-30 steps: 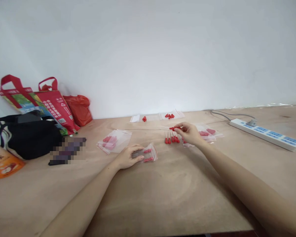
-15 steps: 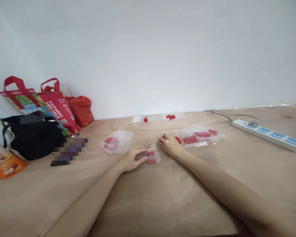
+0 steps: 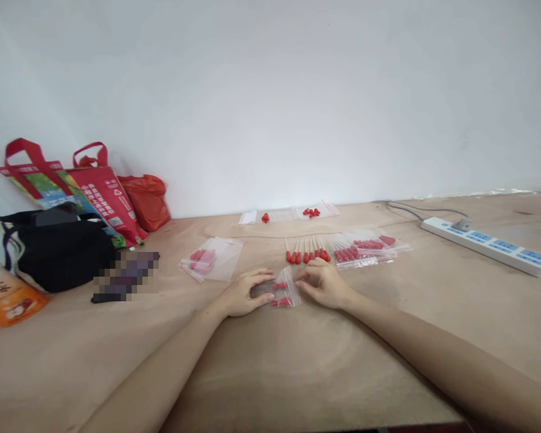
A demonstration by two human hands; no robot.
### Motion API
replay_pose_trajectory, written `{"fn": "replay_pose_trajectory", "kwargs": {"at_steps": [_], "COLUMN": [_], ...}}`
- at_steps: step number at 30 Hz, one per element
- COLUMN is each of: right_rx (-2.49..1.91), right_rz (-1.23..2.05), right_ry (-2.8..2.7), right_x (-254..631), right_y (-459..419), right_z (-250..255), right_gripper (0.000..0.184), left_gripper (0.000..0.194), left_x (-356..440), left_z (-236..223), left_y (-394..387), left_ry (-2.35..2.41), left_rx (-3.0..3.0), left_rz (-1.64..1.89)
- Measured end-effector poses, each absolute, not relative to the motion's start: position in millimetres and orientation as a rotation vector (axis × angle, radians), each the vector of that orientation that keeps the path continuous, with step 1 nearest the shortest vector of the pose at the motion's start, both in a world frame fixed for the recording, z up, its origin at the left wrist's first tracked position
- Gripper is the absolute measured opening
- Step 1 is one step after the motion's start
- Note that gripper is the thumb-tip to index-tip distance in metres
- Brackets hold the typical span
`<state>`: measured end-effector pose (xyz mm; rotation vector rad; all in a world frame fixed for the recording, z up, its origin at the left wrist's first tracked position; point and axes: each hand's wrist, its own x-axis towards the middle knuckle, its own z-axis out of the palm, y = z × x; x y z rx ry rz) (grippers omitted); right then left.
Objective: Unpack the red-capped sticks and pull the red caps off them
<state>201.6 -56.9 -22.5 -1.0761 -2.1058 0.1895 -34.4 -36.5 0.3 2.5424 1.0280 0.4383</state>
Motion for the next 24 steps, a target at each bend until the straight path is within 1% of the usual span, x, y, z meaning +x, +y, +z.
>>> {"fn": "replay_pose_trajectory", "kwargs": {"at_steps": [3,7,11,14,16,20,22,24], "right_rx": [-1.009,-0.908,-0.838,-0.879,-0.894,-0.882,-0.879,-0.824], "right_rz": [0.318,0.484,0.607,0.614,0.580,0.456,0.416,0.452], "right_ry": [-2.185,-2.249,-2.335,-2.370,-2.375,-2.372,-2.358,-2.357], "right_x": [201.7,199.2,199.7,200.3,199.4,197.3,197.8,198.6], "right_y": [-65.8,-67.4,-66.5,-66.9,-67.6,-69.1,-69.0,-68.4], "right_z": [-19.8,-15.4,-12.6,-10.7,-9.9,-10.5,-11.5,-12.4], "right_gripper": [0.014,0.022,0.031,0.039,0.037,0.019,0.019,0.021], "left_gripper": [0.048,0.051,0.046,0.044,0.043,0.047,0.049,0.050], "left_x": [-30.0,-24.3,-22.6,-23.0,-23.3,-23.7,-24.1,-24.5], "left_z": [-1.6,-0.9,-1.2,-2.0,-1.5,1.7,2.6,2.5], "left_y": [-40.0,-44.5,-45.1,-44.3,-44.2,-44.5,-44.5,-44.3], "left_ry": [1.035,1.028,1.018,1.032,1.014,0.918,0.896,0.897], "left_rx": [2.546,2.560,2.551,2.535,2.549,2.607,2.595,2.567], "left_rz": [0.356,0.307,0.344,0.352,0.382,0.488,0.473,0.434]}}
